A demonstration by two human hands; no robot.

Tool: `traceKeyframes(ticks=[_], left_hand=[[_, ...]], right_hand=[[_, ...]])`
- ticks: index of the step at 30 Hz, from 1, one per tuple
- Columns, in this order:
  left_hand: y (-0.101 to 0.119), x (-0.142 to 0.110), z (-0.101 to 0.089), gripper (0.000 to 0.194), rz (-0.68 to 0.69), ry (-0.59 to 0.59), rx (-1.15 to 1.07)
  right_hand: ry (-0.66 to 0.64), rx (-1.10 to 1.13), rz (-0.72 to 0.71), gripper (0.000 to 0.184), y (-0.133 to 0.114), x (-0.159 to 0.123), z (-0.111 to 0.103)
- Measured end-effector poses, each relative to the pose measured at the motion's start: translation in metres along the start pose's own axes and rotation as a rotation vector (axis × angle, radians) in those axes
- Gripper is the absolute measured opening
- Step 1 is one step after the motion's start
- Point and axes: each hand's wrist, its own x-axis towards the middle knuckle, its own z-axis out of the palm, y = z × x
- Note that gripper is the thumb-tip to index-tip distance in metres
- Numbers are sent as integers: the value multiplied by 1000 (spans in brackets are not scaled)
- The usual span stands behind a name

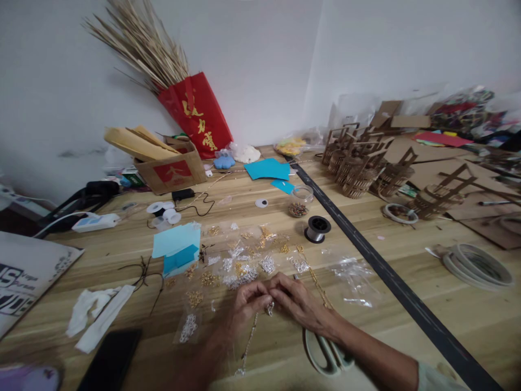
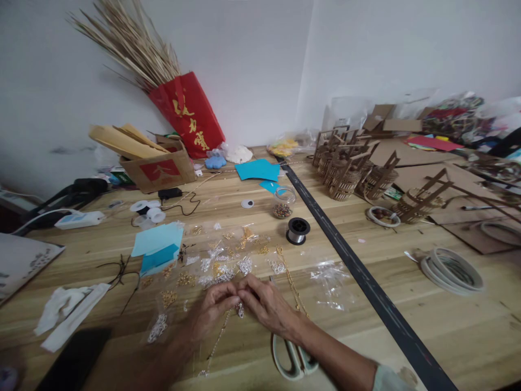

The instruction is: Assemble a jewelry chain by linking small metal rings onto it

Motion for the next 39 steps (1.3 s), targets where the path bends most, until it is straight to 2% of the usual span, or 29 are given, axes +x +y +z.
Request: traceKeyframes(ticks=[10, 15, 29, 34, 39], left_hand=[[-2, 3, 0, 26, 61, 53, -179], [-2, 4, 1, 25, 82, 71, -166], [8, -1, 2, 34, 87, -16, 56], [6, 1, 2, 31, 45, 2, 65], [5, 2, 3, 26, 8, 30, 75]], right_hand=[[11, 116, 104, 20, -4, 5, -5], [12, 151, 92, 18, 2, 7, -4], [-7, -203, -112, 15, 6, 5, -11], [-18, -251, -117, 21, 9, 4, -15], [24, -229, -70, 14, 6, 3, -14]])
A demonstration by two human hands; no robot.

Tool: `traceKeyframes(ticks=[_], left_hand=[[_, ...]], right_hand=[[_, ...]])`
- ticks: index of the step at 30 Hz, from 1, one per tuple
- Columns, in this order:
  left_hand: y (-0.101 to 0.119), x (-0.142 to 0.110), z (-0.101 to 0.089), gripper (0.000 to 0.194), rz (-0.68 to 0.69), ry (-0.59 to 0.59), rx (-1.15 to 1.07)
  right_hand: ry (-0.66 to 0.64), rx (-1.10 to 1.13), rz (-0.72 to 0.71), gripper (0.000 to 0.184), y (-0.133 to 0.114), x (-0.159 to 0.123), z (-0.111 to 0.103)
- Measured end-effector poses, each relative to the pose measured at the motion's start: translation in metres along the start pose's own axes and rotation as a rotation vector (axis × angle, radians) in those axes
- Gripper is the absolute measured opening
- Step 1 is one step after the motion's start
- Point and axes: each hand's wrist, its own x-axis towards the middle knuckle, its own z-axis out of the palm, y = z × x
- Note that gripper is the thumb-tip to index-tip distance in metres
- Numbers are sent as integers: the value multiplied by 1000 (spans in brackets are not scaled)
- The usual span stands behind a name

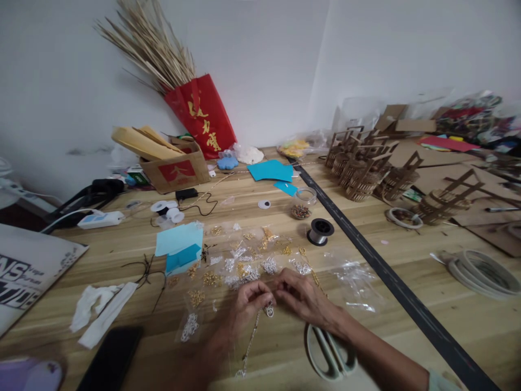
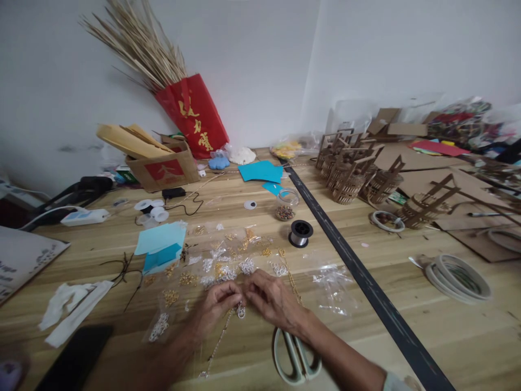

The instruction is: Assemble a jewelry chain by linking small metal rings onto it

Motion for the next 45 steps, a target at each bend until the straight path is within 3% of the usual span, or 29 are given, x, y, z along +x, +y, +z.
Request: traceKeyframes(ticks=[10, 23, 30, 45], left_hand=[[1, -1, 1, 29, -17, -22, -40], [3, -1, -1, 28, -7, -71, -69], [-4, 1, -3, 28, -12, -21, -104], [-8, 2, -3, 29, -11, 47, -164]], right_hand=[[-68, 65, -73, 15, -2, 0, 1], [-42, 41, -1, 18, -2, 0, 2], [-39, 30, -33, 8, -2, 2, 1], [-90, -61, -31, 10, 1, -1, 0]])
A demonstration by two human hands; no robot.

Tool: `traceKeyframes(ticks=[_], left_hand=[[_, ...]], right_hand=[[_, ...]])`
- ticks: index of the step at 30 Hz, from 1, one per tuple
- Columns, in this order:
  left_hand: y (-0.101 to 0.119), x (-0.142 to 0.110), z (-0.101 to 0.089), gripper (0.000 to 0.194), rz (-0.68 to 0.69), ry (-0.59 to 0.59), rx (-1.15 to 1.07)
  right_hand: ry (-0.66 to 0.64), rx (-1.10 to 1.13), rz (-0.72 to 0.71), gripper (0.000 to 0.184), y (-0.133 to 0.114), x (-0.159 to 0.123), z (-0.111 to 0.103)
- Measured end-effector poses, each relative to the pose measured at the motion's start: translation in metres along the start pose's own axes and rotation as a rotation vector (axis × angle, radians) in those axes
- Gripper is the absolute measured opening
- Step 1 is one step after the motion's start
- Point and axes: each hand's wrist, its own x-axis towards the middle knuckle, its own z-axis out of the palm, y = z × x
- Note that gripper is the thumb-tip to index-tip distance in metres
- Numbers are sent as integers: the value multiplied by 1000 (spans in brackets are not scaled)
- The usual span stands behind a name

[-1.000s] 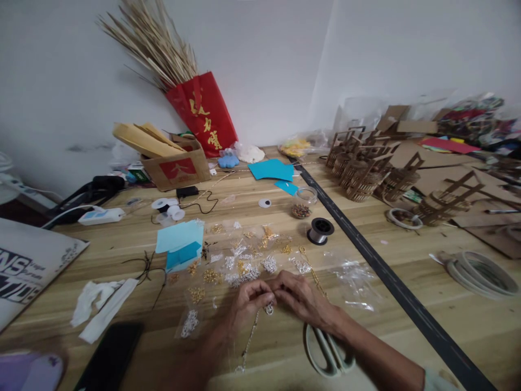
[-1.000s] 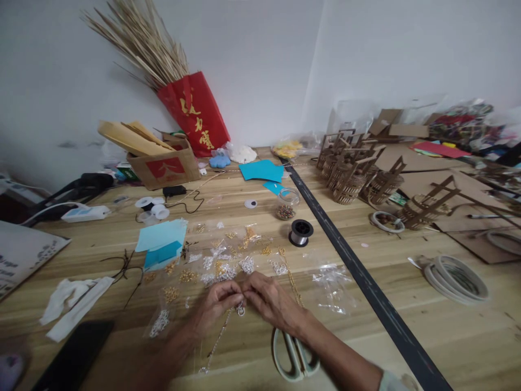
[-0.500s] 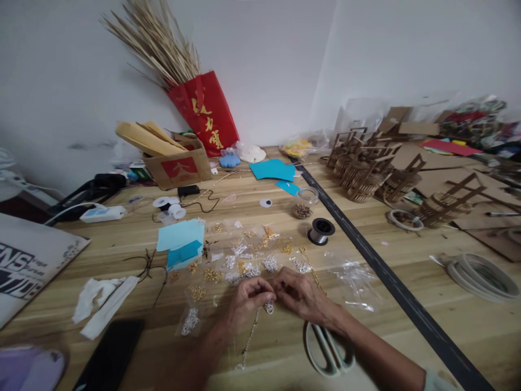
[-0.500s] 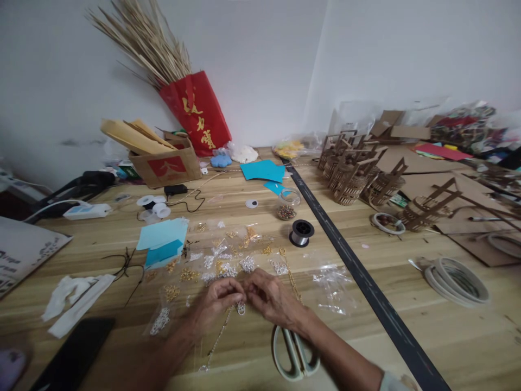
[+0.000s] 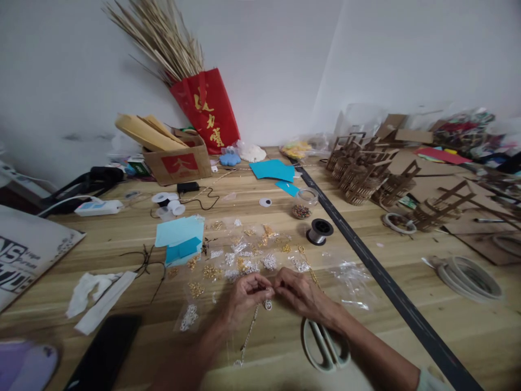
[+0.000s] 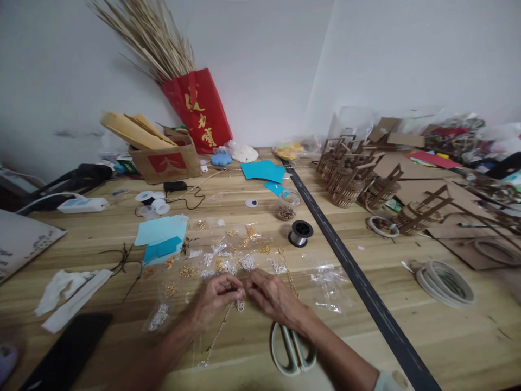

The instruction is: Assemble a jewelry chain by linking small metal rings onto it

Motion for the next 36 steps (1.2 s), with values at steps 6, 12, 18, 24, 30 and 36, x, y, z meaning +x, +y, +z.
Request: traceKeyframes(ticks=[6, 12, 18, 24, 30, 36], left_hand=[[1, -2, -2, 23, 25, -11, 56], [0, -2, -2, 23, 29, -26, 40], [-2, -1, -3, 22, 14, -30, 32], [-4, 1, -4, 24, 26, -38, 31], [-3, -1, -3, 24, 33, -44, 43], [-1, -2, -2, 24, 21, -54, 46]], right_hand=[[1, -13, -16, 11, -1, 2, 1], [-16, -12, 2, 11, -4, 2, 0], [-10, 2, 14, 12, -4, 3, -1], [-23, -15, 4, 12, -3, 2, -2], [-47, -16, 26, 14, -6, 2, -4], [-54, -37, 27, 16, -6, 2, -4]])
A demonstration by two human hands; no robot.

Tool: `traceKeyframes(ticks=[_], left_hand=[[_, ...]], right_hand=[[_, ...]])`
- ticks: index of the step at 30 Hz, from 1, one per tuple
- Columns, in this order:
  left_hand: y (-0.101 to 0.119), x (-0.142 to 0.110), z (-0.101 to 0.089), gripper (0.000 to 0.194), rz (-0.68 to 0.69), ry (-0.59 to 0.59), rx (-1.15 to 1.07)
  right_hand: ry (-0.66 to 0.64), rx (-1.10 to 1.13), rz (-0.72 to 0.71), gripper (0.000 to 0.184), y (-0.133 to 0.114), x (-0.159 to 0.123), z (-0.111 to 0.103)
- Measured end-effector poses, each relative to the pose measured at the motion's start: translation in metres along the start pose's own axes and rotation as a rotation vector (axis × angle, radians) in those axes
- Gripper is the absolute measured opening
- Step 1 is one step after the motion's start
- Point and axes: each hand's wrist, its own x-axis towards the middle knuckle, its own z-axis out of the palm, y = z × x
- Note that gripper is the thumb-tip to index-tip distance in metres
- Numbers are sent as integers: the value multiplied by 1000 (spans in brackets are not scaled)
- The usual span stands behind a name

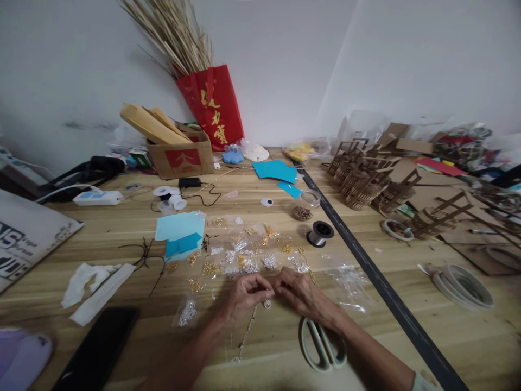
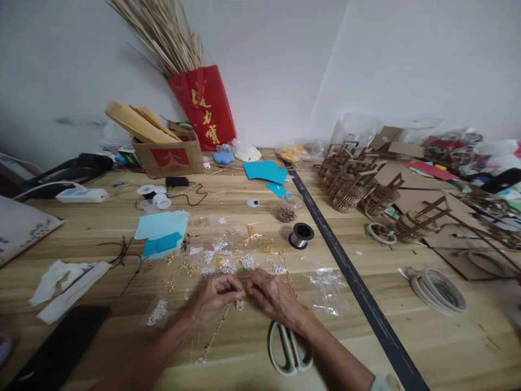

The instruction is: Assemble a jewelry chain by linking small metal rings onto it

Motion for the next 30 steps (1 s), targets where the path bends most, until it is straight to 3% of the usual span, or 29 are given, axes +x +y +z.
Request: traceKeyframes(ticks=[10, 15, 19, 22, 27, 30], left_hand=[[3, 0, 2, 22, -24, 26, -7], [2, 2, 0, 23, -39, 28, -62], [1, 3, 0, 28, -62, 85, -89], [1, 2, 0, 28, -71, 103, -103], [1, 1, 0, 28, -75, 116, -142], [1, 2, 0, 26, -49, 129, -167]], right_hand=[[14, -9, -3, 16, 2, -1, 1], [62, 7, -18, 12, 1, 0, -12], [105, -197, 101, 22, -6, -8, -36], [26, -396, 226, 18, -17, -24, -47], [-98, -550, 296, 12, -32, -68, -28], [-54, -650, 290, 34, -28, -92, -5]])
